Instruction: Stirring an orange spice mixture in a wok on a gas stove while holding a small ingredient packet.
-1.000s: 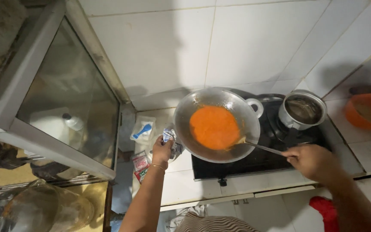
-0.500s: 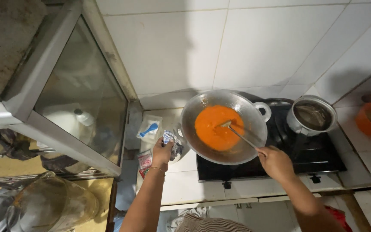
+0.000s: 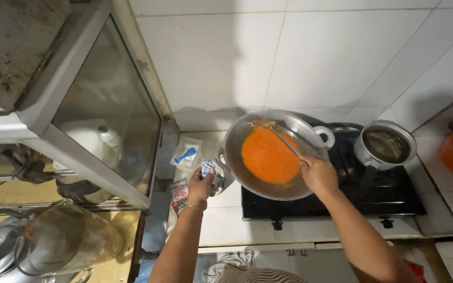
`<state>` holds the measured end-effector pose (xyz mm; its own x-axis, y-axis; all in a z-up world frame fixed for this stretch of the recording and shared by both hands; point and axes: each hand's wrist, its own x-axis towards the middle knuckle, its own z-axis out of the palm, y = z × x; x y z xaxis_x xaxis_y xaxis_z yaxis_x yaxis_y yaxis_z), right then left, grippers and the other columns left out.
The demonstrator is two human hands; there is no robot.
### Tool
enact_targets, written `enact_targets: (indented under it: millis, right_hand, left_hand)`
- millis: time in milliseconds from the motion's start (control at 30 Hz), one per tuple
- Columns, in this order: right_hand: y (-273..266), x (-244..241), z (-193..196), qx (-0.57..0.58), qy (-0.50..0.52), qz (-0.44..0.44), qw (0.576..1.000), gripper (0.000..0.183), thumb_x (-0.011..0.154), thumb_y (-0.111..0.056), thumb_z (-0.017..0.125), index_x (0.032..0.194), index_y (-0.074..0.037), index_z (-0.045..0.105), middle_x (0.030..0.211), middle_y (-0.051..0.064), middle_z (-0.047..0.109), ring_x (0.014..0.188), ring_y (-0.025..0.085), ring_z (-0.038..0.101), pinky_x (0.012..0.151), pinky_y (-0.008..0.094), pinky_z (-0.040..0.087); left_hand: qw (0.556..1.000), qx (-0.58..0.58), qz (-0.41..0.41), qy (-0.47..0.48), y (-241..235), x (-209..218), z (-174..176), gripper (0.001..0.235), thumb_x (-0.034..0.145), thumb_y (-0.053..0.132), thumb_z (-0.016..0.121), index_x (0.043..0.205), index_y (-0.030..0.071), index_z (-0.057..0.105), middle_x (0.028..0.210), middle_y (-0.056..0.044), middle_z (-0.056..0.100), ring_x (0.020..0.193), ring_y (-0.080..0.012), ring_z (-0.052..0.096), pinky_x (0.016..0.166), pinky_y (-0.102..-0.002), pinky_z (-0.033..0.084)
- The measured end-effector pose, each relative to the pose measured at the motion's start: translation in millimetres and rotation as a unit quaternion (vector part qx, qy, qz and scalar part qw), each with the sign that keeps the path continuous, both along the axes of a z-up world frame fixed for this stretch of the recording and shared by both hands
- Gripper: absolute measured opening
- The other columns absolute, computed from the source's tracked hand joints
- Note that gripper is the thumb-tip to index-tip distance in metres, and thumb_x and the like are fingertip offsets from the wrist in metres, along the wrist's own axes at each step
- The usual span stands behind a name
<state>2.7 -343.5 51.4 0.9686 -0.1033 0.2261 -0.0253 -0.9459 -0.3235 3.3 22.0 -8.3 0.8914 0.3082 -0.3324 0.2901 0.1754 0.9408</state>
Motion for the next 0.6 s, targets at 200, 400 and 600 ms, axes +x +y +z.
enact_targets:
  millis: [200, 400, 600]
  right_hand:
    - [18, 13, -21, 0.062, 0.011, -0.03, 0.998, 0.03, 0.094, -0.032, 0.063, 0.12, -0.033, 0.077, 0.109, 0.004, 0.078, 0.105, 0.028, 0.072, 0.093, 0.041, 0.058]
    - [28, -12, -9, 0.092, 0.034, -0.015, 0.995, 0.029, 0.097, -0.019, 0.063, 0.121, -0.02, 0.078, 0.103, 0.014, 0.078, 0.099, 0.034, 0.074, 0.084, 0.042, 0.061]
    - [30, -41, 21, 0.101, 0.136, -0.053, 0.984, 0.03, 0.096, -0.024, 0.06, 0.119, -0.024, 0.079, 0.098, 0.014, 0.079, 0.094, 0.033, 0.075, 0.079, 0.041, 0.062]
  left_hand:
    - [1.0, -0.021, 0.017, 0.007, -10, -24, 41, 0.048, 0.09, 0.02, 0.073, 0.134, 0.003, 0.062, 0.097, -0.02, 0.065, 0.084, -0.0266, 0.062, 0.064, -0.044, 0.055]
    - [0.999, -0.031, 0.019, -0.013, -3, -5, 0, 0.051, 0.09, 0.018, 0.073, 0.135, -0.001, 0.059, 0.095, -0.019, 0.063, 0.08, -0.0254, 0.061, 0.059, -0.04, 0.056]
    - [0.999, 0.037, -0.006, 0.028, -13, -16, 28, 0.061, 0.088, 0.026, 0.077, 0.14, 0.002, 0.057, 0.105, -0.026, 0.067, 0.09, -0.0316, 0.069, 0.064, -0.048, 0.059]
